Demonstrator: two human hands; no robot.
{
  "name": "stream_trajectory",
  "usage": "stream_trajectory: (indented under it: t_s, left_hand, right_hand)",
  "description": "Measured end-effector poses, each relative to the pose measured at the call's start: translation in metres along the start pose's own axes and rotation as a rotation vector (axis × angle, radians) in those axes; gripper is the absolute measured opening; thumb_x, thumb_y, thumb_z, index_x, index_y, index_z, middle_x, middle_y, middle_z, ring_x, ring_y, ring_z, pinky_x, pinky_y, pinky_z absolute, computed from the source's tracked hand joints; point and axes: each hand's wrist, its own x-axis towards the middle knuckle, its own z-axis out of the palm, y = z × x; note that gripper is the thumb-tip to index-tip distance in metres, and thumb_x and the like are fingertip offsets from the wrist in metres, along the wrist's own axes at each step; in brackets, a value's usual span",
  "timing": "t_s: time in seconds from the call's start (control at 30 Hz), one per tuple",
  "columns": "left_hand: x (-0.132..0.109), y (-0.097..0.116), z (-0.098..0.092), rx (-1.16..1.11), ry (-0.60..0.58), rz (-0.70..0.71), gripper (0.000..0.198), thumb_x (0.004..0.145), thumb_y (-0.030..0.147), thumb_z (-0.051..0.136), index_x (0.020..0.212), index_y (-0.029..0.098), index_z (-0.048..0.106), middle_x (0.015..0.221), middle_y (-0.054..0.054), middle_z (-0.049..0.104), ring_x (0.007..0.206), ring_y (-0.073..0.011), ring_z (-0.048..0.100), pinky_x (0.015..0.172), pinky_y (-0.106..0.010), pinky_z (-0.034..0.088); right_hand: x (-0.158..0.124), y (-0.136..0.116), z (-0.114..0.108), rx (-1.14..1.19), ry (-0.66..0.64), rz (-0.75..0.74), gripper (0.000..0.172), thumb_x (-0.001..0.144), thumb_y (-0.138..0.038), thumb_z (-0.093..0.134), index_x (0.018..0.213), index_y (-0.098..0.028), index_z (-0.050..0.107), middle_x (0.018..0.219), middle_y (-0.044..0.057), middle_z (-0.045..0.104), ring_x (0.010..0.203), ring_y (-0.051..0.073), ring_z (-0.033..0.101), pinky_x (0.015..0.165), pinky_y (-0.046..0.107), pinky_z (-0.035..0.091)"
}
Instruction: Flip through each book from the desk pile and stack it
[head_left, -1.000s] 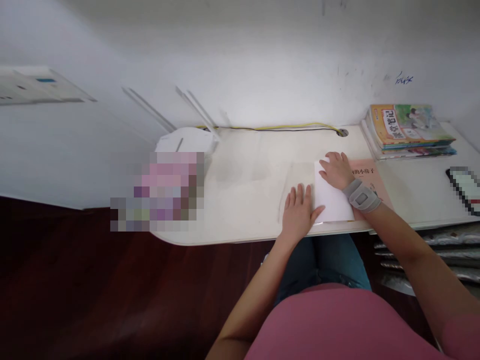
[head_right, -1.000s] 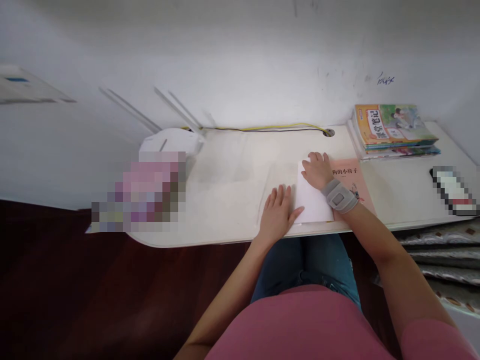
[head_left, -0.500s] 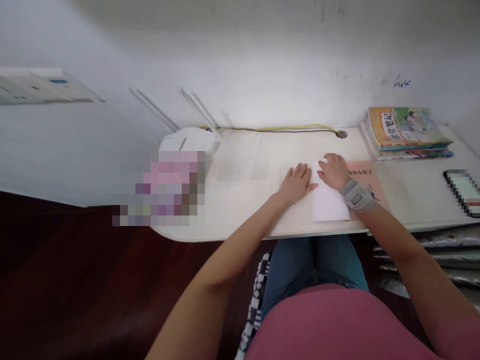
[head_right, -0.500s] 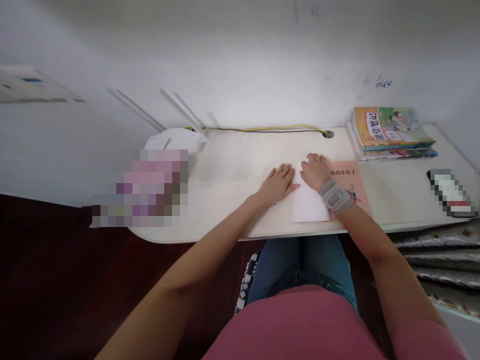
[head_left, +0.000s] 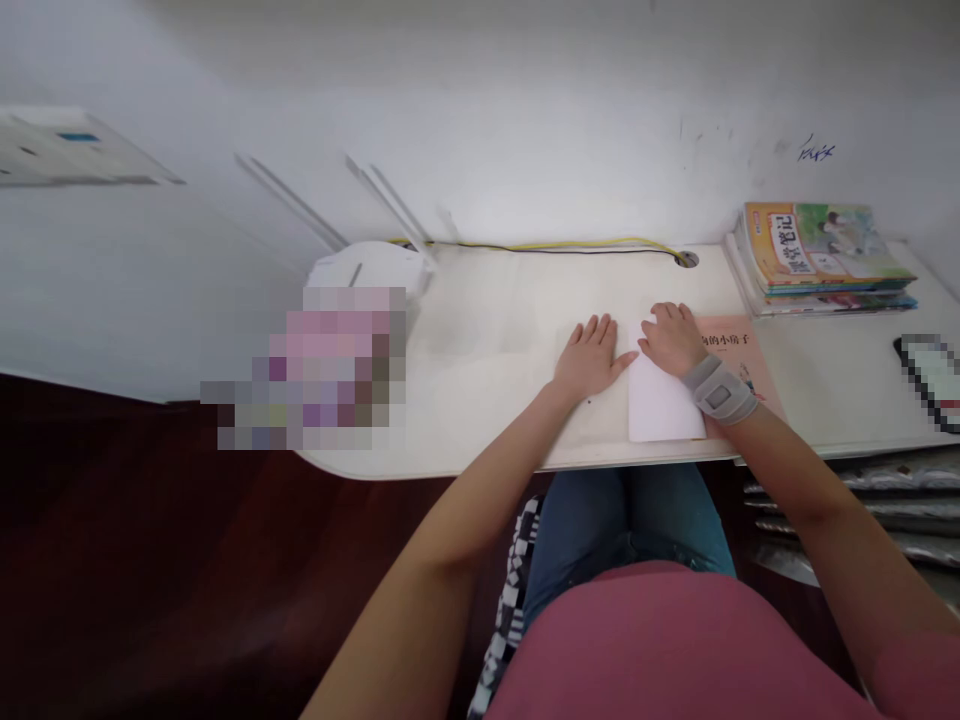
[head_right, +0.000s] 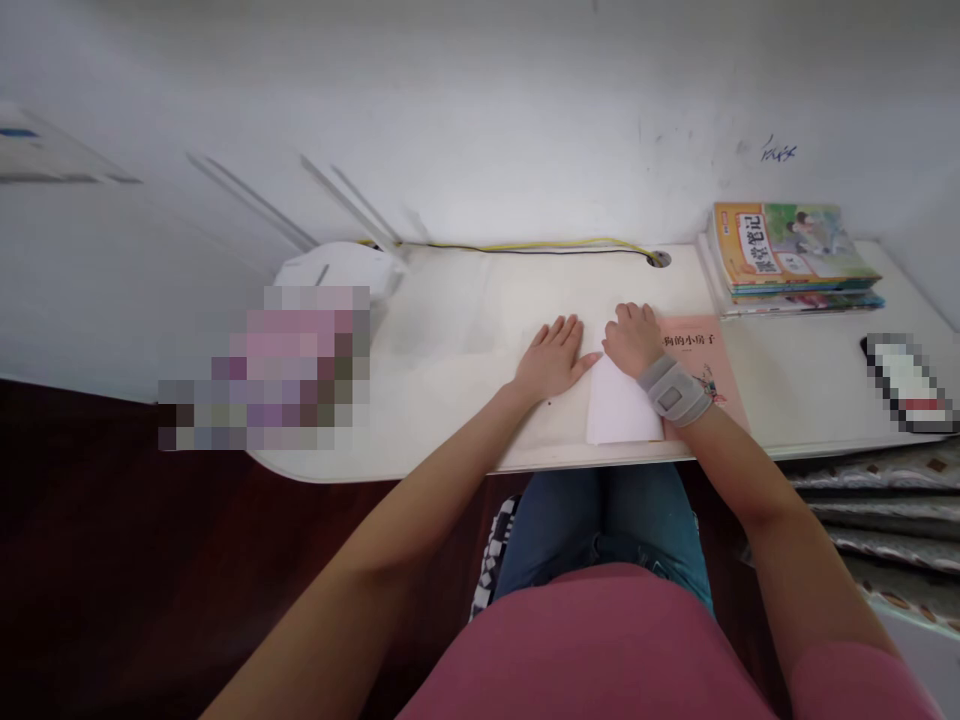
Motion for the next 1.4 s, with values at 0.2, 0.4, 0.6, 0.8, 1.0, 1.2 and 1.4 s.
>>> stream_trajectory:
  t_s: [0.2, 0.4, 0.6, 0.8, 1.0, 1.2, 1.4]
  left_hand:
    - [-0.001, 0.000, 0.000, -0.013, 0.013, 0.005, 0.088, 0.090, 0.066, 0.007, 0.148, 0.003, 0.026, 0.156, -0.015, 0.024, 0.145, -0.0295, 0.020, 0.117, -0.044, 0.018]
    - [0.000, -0.001, 0.001, -0.015, 0.027, 0.009, 0.087, 0.091, 0.066, 0.008, 0.148, 0.003, 0.026, 0.156, -0.016, 0.025, 0.144, -0.0296, 0.020, 0.117, -0.045, 0.018]
    - [0.000, -0.001, 0.002, -0.025, 0.040, 0.007, 0.086, 0.091, 0.066, 0.009, 0.148, 0.003, 0.026, 0.155, -0.016, 0.026, 0.144, -0.0291, 0.021, 0.117, -0.044, 0.018]
    - [-0.002, -0.002, 0.002, -0.039, 0.044, 0.022, 0.087, 0.090, 0.067, 0.008, 0.149, 0.004, 0.022, 0.155, -0.017, 0.026, 0.144, -0.0288, 0.022, 0.117, -0.045, 0.019]
    - [-0.003, -0.001, 0.002, -0.052, 0.041, 0.029, 0.096, 0.085, 0.074, 0.009, 0.150, 0.003, 0.015, 0.155, -0.019, 0.025, 0.145, -0.0289, 0.021, 0.117, -0.045, 0.019]
    - [-0.004, 0.001, -0.002, -0.055, 0.004, 0.013, 0.104, 0.081, 0.079, 0.014, 0.150, 0.001, 0.014, 0.155, -0.021, 0.023, 0.145, -0.0300, 0.018, 0.118, -0.043, 0.016]
    - [-0.005, -0.001, -0.003, -0.112, 0.011, 0.013, 0.104, 0.081, 0.080, 0.017, 0.150, 0.001, 0.014, 0.155, -0.021, 0.023, 0.145, -0.0302, 0.017, 0.118, -0.043, 0.014]
  right_hand:
    - [0.000, 0.000, -0.002, 0.007, -0.028, 0.002, 0.032, 0.090, -0.029, 0.048, 0.105, -0.013, 0.071, 0.119, 0.017, 0.059, 0.110, 0.029, 0.046, 0.095, 0.043, 0.028]
    - [0.001, -0.001, -0.003, 0.015, -0.052, -0.009, 0.033, 0.092, -0.030, 0.046, 0.106, -0.012, 0.071, 0.120, 0.017, 0.058, 0.112, 0.029, 0.044, 0.095, 0.043, 0.027]
    - [0.001, 0.001, -0.003, 0.021, -0.051, -0.024, 0.032, 0.091, -0.030, 0.047, 0.105, -0.014, 0.071, 0.119, 0.016, 0.058, 0.112, 0.029, 0.045, 0.095, 0.043, 0.028]
    - [0.003, 0.011, -0.004, 0.061, -0.091, -0.105, 0.034, 0.092, -0.034, 0.046, 0.111, -0.018, 0.070, 0.120, 0.016, 0.057, 0.111, 0.028, 0.048, 0.093, 0.042, 0.030]
    - [0.013, 0.034, 0.003, 0.089, -0.168, -0.285, 0.043, 0.094, -0.036, 0.039, 0.131, -0.024, 0.057, 0.130, 0.017, 0.053, 0.119, 0.030, 0.047, 0.093, 0.044, 0.033]
    - [0.025, 0.046, 0.010, 0.096, -0.316, -0.340, 0.049, 0.096, -0.044, 0.031, 0.142, -0.031, 0.043, 0.153, 0.012, 0.032, 0.139, 0.037, 0.026, 0.102, 0.058, 0.027]
    - [0.031, 0.044, 0.012, 0.151, -0.315, -0.416, 0.052, 0.096, -0.046, 0.031, 0.145, -0.030, 0.037, 0.158, 0.011, 0.022, 0.142, 0.038, 0.021, 0.106, 0.064, 0.022]
